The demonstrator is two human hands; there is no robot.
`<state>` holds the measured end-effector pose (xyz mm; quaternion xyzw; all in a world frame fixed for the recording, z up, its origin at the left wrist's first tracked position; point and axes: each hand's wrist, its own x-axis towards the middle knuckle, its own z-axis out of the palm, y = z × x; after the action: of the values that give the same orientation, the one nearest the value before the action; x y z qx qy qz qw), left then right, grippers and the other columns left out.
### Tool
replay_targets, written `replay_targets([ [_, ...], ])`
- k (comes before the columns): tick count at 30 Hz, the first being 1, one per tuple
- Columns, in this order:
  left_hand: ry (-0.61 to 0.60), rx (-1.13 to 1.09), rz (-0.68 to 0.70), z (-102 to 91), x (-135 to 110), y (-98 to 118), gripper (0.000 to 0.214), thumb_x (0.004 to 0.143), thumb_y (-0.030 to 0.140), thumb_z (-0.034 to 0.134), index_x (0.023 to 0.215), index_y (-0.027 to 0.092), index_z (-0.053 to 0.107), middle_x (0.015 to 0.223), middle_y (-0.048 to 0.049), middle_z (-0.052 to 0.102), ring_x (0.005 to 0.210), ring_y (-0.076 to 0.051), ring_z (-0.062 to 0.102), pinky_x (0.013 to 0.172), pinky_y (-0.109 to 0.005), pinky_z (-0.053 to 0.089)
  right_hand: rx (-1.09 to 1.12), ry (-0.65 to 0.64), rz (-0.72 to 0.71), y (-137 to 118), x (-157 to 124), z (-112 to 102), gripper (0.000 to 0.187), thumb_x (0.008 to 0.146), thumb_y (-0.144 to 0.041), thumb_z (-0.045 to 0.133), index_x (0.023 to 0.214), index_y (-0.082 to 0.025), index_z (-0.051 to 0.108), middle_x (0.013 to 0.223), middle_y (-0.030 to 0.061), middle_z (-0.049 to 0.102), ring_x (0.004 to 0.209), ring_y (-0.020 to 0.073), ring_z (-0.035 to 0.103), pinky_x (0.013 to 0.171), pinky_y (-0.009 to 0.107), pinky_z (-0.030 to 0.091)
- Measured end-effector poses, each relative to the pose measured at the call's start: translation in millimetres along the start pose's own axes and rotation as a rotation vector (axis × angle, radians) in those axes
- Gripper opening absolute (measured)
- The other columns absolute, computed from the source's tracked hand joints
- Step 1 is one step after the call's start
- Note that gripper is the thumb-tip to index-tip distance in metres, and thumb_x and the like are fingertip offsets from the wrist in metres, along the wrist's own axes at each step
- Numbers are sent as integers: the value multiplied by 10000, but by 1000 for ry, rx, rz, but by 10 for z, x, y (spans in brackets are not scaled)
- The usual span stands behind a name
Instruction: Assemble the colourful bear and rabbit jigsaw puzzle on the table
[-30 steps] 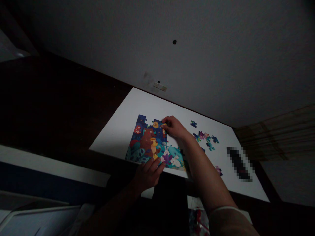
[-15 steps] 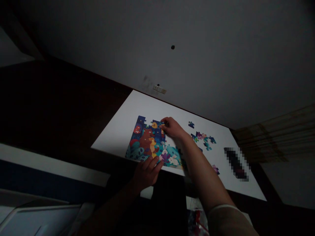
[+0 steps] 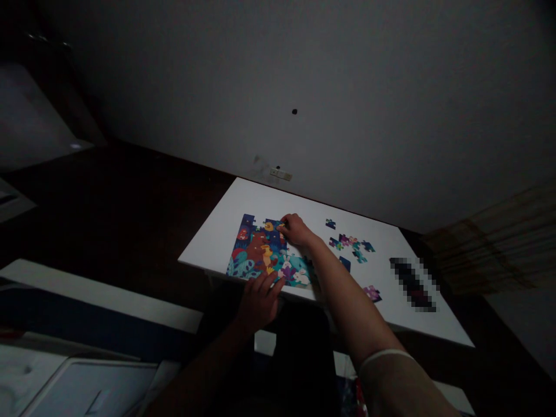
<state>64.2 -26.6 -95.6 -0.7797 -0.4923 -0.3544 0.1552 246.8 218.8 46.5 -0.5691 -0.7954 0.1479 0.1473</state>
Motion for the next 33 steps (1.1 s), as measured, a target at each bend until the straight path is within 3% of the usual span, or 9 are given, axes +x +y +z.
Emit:
replay_targets([
  [8,-33,56,-13,-69,15,7,712,926,298,869,1628,411,847,1583,-59,870,1462,-383,730,1324,-526,457,199,-1,44,-215,-109,-109,158,998,-286,780,1076,-292,643,1000,14,758,987,260,699,909,353,569],
  [10,-37,46,-17,-88,26,12,700,947,293,850,1640,392,840,1595,-62,865,1461,-376,731,1321,-516,466,282,72,19,-251,-178,-179,122,995,-270,743,1033,-297,630,1020,21,783,1023,264,726,954,370,586],
  [13,-37,15,-24,-122,47,15,656,975,279,835,1625,364,849,1604,-56,863,1471,-349,726,1330,-486,454,396,279,-3,-205,-392,-333,84,1004,-313,742,1029,-294,665,1124,72,820,1150,295,771,1085,426,610],
  [16,-48,-6,-31,-150,56,8,654,982,262,826,1629,360,847,1608,-57,863,1495,-350,721,1343,-485,423,511,480,42,49,-821,-512,169,1026,-413,742,1130,-281,724,1201,122,829,1164,335,799,1110,505,651],
  [20,-100,-18,-53,-159,44,-2,637,996,248,790,1623,346,846,1645,-75,842,1528,-366,705,1369,-503,390,582,692,228,674,-1723,-656,357,1031,-562,705,1263,-294,750,1302,169,828,1193,385,825,1114,585,692],
  [23,-110,-37,-73,-123,23,-1,574,1029,238,742,1588,315,848,1645,-96,838,1529,-365,702,1366,-520,378,553,849,447,1156,-2437,-647,455,998,-660,708,1307,-327,742,1361,203,822,1280,426,815,1086,622,708],
  [26,-81,-60,-108,-43,-7,-16,551,1047,231,725,1583,307,828,1620,-108,845,1525,-374,697,1378,-552,354,521,980,580,1483,-2941,-574,479,946,-692,746,1269,-339,735,1333,188,823,1266,412,833,1107,640,702],
  [29,9,-45,-70,53,-24,-81,598,1037,227,743,1626,324,782,1566,-108,862,1493,-380,701,1398,-572,313,495,992,616,1610,-3142,-506,514,906,-731,792,1203,-316,735,1228,160,833,1154,390,846,1098,654,698],
  [33,146,4,80,119,10,-189,613,1019,231,802,1627,294,750,1486,-130,872,1407,-361,704,1366,-527,322,416,899,619,1596,-3054,-506,556,918,-805,777,1093,-278,759,1089,126,846,945,326,790,986,549,691],
])
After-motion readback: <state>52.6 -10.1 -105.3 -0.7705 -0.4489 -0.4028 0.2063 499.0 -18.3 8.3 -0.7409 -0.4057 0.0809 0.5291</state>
